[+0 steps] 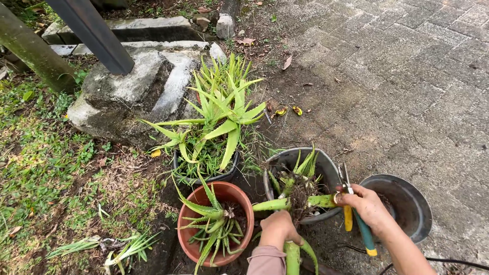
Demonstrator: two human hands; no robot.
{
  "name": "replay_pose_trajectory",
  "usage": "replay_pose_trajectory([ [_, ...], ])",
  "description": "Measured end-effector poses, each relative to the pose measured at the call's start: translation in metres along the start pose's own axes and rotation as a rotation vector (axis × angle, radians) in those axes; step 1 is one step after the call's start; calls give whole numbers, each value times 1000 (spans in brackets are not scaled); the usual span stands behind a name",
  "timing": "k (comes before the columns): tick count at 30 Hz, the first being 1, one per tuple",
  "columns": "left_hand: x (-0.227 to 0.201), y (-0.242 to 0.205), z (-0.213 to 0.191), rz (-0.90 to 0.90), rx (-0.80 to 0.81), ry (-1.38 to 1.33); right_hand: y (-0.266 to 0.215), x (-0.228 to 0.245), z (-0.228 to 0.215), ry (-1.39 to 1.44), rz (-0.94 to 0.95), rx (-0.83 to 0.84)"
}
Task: Repotting and pruning aloe vera plants using garden shears.
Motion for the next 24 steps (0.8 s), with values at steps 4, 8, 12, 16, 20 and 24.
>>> replay_pose_trajectory([
  [4,-1,17,45,-26,-204,-152,7,-20,3,-216,-3,40],
  [8,12,36,55,104,-661,-307,1,-13,14,-284,7,65],
  [12,20,18,27,410,-846,-459,-23,5,4,-327,74,63],
  [16,4,-30,-46,509,-778,-834,-14,-22,-11,-305,42,102],
  [20,5,-56,-95,658,-626,-1428,-15,-86,-3,-500,60,316],
  [24,11,-74,-115,822,-515,-1822,-15,-148,11,-522,-1,487],
])
Point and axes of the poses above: each hand's wrist, its own y-axis towards the middle knuckle, its own z-axis out of the palm, x = y × z, the point moved 7 cm from there along y, towards the middle knuckle, and after that the axes turned 6 degrees about -y, right-handed, at the moved point
